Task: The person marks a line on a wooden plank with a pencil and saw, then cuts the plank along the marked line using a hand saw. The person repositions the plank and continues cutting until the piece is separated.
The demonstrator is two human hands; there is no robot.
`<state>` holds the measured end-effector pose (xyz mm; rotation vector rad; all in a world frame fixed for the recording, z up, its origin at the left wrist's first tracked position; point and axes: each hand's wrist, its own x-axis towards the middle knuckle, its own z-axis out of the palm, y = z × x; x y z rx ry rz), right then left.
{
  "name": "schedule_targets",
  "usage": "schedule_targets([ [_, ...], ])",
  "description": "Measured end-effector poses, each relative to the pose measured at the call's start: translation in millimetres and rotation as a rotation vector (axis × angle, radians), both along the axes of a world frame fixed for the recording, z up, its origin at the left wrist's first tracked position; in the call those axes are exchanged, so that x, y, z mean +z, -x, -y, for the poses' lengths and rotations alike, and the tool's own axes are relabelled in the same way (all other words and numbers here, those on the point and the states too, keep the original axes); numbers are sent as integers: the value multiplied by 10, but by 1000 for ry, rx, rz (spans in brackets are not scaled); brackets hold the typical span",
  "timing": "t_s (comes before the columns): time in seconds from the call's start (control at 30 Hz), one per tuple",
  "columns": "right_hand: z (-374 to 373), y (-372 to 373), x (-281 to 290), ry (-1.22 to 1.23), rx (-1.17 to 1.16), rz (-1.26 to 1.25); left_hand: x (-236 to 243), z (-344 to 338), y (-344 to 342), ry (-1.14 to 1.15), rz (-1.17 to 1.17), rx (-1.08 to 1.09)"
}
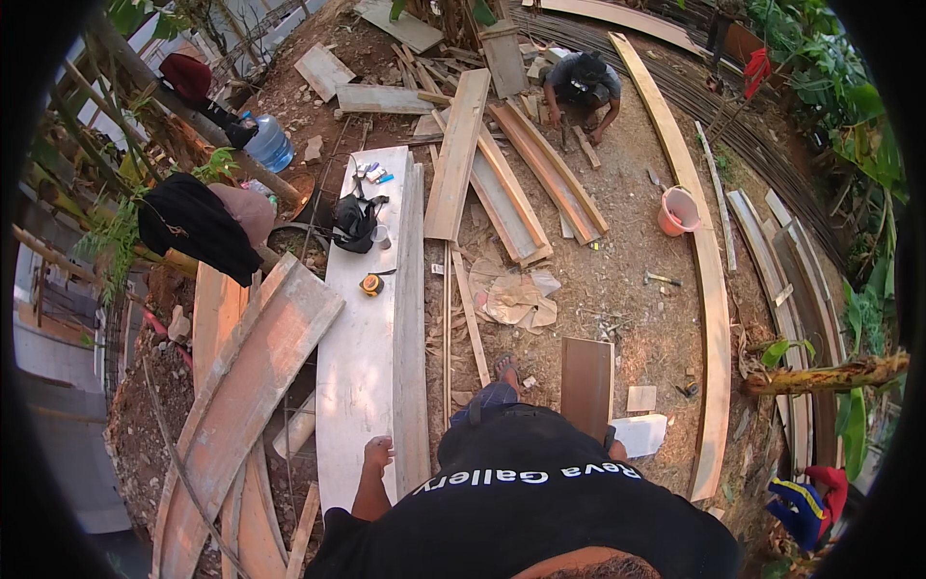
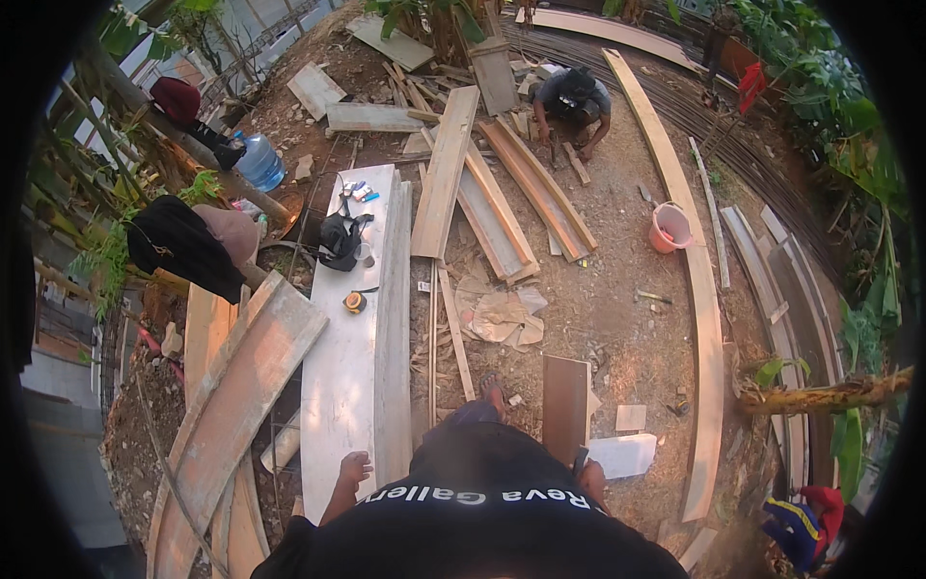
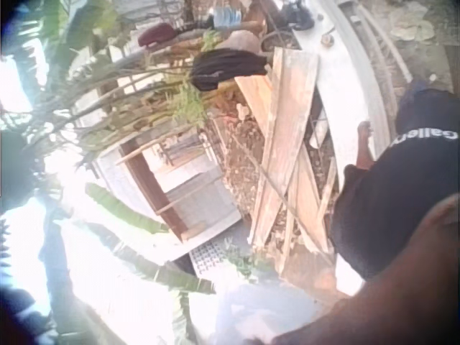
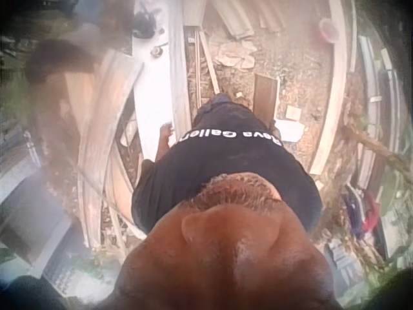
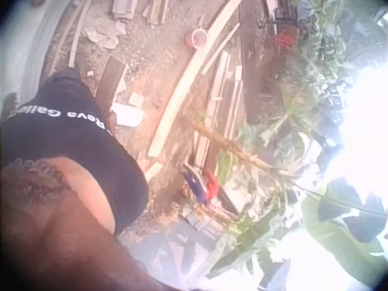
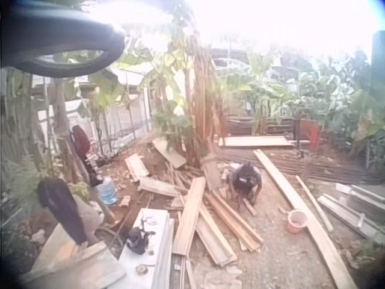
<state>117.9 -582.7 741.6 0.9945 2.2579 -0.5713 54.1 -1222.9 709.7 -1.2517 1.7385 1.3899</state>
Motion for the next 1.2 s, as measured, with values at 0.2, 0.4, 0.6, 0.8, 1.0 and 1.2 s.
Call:
schedule_targets([
  [0.2,-563,1480,-20,-63,14,-226,-150,-733,1323,-42,-45,-219],
  [0.4,-892,2385,-12,-236,-28,-483,388,-1185,2917,7,-428,-351],
  [0.6,-1566,3534,99,-165,28,-502,547,-1338,3120,43,-421,-83],
  [0.8,-2039,5127,206,-41,219,-303,43,-1664,1863,157,5,314],
  [1.0,-2640,6503,-51,47,409,-234,-55,-2876,1355,18,150,183],
  [1.2,-2792,7768,-367,57,678,-306,-88,-3927,2042,34,-166,-281],
])
